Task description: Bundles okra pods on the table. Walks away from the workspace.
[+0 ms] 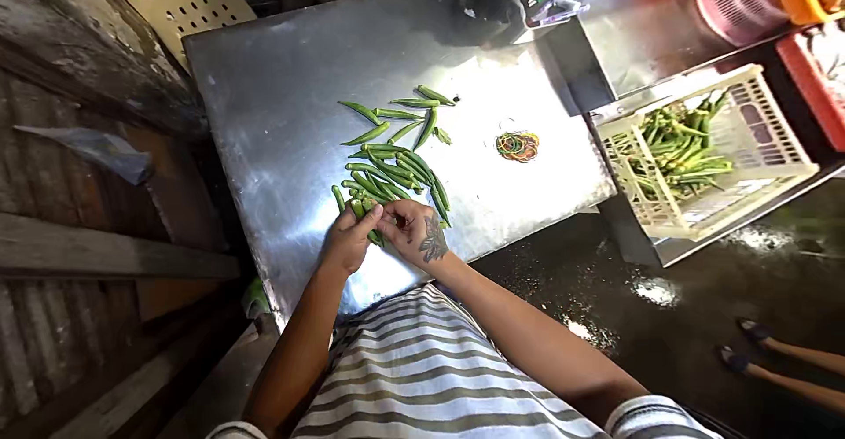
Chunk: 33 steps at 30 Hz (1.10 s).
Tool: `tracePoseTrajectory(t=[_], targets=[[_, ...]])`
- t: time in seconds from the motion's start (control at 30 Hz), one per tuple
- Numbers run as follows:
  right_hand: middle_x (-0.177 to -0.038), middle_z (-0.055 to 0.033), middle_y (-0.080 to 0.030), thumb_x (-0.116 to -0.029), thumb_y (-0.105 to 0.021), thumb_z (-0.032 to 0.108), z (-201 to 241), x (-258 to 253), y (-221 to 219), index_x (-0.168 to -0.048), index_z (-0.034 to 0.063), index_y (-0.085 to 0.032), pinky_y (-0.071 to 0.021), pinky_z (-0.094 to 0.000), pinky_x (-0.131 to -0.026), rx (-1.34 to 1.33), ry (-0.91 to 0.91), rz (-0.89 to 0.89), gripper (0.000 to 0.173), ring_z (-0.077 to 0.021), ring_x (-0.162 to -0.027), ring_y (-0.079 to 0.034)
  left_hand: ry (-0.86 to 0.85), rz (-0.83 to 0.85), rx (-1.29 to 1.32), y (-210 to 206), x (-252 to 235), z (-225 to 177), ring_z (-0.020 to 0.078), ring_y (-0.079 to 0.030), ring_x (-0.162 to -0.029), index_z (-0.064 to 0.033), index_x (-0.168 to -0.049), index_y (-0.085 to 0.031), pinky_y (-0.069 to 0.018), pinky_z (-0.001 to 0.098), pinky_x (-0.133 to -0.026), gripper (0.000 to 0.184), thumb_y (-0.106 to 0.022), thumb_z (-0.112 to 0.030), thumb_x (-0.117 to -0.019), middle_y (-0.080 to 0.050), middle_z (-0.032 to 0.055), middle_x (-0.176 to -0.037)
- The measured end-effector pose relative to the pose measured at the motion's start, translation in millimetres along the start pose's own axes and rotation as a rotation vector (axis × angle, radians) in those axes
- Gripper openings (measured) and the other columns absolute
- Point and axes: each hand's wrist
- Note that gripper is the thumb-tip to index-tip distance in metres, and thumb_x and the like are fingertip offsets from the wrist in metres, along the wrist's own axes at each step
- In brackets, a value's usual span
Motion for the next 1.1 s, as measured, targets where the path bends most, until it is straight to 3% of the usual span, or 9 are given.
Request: tracePoseTrajectory(t=[0.13,0.27,0.43,0.5,0.63,0.8,0.9,0.97,1.1], targets=[[-0.087,-0.0021,-0.075,-0.0955,-0.071,0.024,-7.6,2.7,17.8,-0.1,0.0055,-0.077,-0.0584,-0.0288,-0.079,-0.191,-0.015,0.051,0.02,-0.0069,-0.079,-0.069,0.034,-0.064,-0.025,-17.5,-2.7,-2.9,0.0221,-0.072,-0.085,0.0013,-0.126,-0.056,-0.0623,0.0388,-0.077,0.027,-0.058,-0.014,-0.1044,-0.072,0.0144,-0.097],[-0.088,-0.005,-0.074,-0.0969,-0.069,0.021,-51.8,-9.1,80.4,-0.113,0.005,-0.073,-0.0585,-0.033,-0.068,-0.234,-0.223,-0.142,0.023,-0.0113,-0.072,-0.067,0.087,0.008,-0.002,-22.6,0.9,1.7,0.02,-0.065,-0.068,-0.0033,-0.111,-0.054,-0.0615,0.0392,-0.064,0.013,-0.049,-0.015,-0.1079,-0.061,0.007,-0.081],[-0.125,-0.0291,-0.062,-0.0952,-0.07,0.025,-150.4,-20.8,163.9,-0.138,0.0066,-0.061,-0.0508,-0.062,-0.095,0.224,-0.633,-0.418,0.047,-0.0452,-0.111,-0.062,0.097,0.105,-0.01,-16.8,13.7,6.3,0.0283,-0.071,-0.08,-0.0006,-0.112,-0.054,-0.0633,0.0495,-0.077,0.015,-0.048,-0.014,-0.107,-0.066,0.013,-0.089],[-0.133,-0.0311,-0.055,-0.0957,-0.068,0.024,-162.7,-29.6,174.4,-0.137,0.0135,-0.063,-0.0524,-0.0615,-0.094,0.347,-0.662,-0.443,0.043,-0.0462,-0.116,-0.061,0.139,0.111,0.025,-19.8,14.6,5.9,0.029,-0.071,-0.08,-0.0016,-0.111,-0.055,-0.0632,0.0522,-0.077,0.016,-0.046,-0.015,-0.1082,-0.067,0.0133,-0.091],[-0.131,-0.024,-0.059,-0.0921,-0.069,0.019,-175.1,-60.7,161.3,-0.12,0.0217,-0.074,-0.0531,-0.0608,-0.093,0.572,-0.406,-0.31,0.029,-0.0418,-0.119,-0.059,0.227,0.11,0.097,-35.1,15.1,4.2,0.0235,-0.069,-0.073,-0.0042,-0.105,-0.059,-0.0637,0.0468,-0.07,0.022,-0.044,-0.019,-0.1095,-0.066,0.0102,-0.086],[-0.127,-0.0214,-0.061,-0.0953,-0.06,0.013,-171.9,-79.2,145.4,-0.109,0.0071,-0.073,-0.0492,-0.0592,-0.097,0.709,-0.373,-0.248,0.02,-0.042,-0.123,-0.056,0.289,0.172,0.202,-55.2,15.9,2.1,0.0214,-0.068,-0.071,-0.0086,-0.101,-0.06,-0.0629,0.0434,-0.067,0.022,-0.045,-0.023,-0.1077,-0.064,0.0071,-0.084],[-0.118,-0.0219,-0.067,-0.096,-0.062,0.013,-149.9,-73.1,150.6,-0.114,-0.0005,-0.069,-0.0492,-0.0606,-0.1,0.347,-0.348,-0.243,0.023,-0.0398,-0.119,-0.061,0.234,0.132,0.186,-64.8,23.8,1.6,0.0205,-0.066,-0.071,-0.0078,-0.105,-0.057,-0.0618,0.0419,-0.067,0.011,-0.05,-0.016,-0.1058,-0.063,0.0072,-0.083],[-0.101,-0.0163,-0.071,-0.1007,-0.059,0.012,-136.7,-61.6,150.5,-0.124,-0.0054,-0.056,-0.0581,-0.0472,-0.091,-0.093,-0.293,-0.315,0.03,-0.0265,-0.096,-0.071,0.19,0.048,0.091,-71.6,27.2,1.2,0.0196,-0.064,-0.065,-0.0049,-0.105,-0.053,-0.0608,0.0396,-0.064,0.005,-0.056,-0.007,-0.1028,-0.06,0.0075,-0.076],[-0.093,-0.0087,-0.071,-0.1054,-0.051,0.009,-100.4,-25.9,157.9,-0.122,0.0052,-0.051,-0.0606,-0.0396,-0.087,-0.81,-0.347,-0.346,0.017,-0.0193,-0.087,-0.073,0.203,0.004,-0.024,-74.3,27.8,3.8,0.0184,-0.061,-0.06,-0.0018,-0.105,-0.054,-0.0587,0.035,-0.057,0.008,-0.059,-0.005,-0.1002,-0.058,0.0079,-0.073]])
Point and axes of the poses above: each hand's wrist, its own x-axis away from the middle knuckle, its own y-axis out of the back of the hand, z = x × y
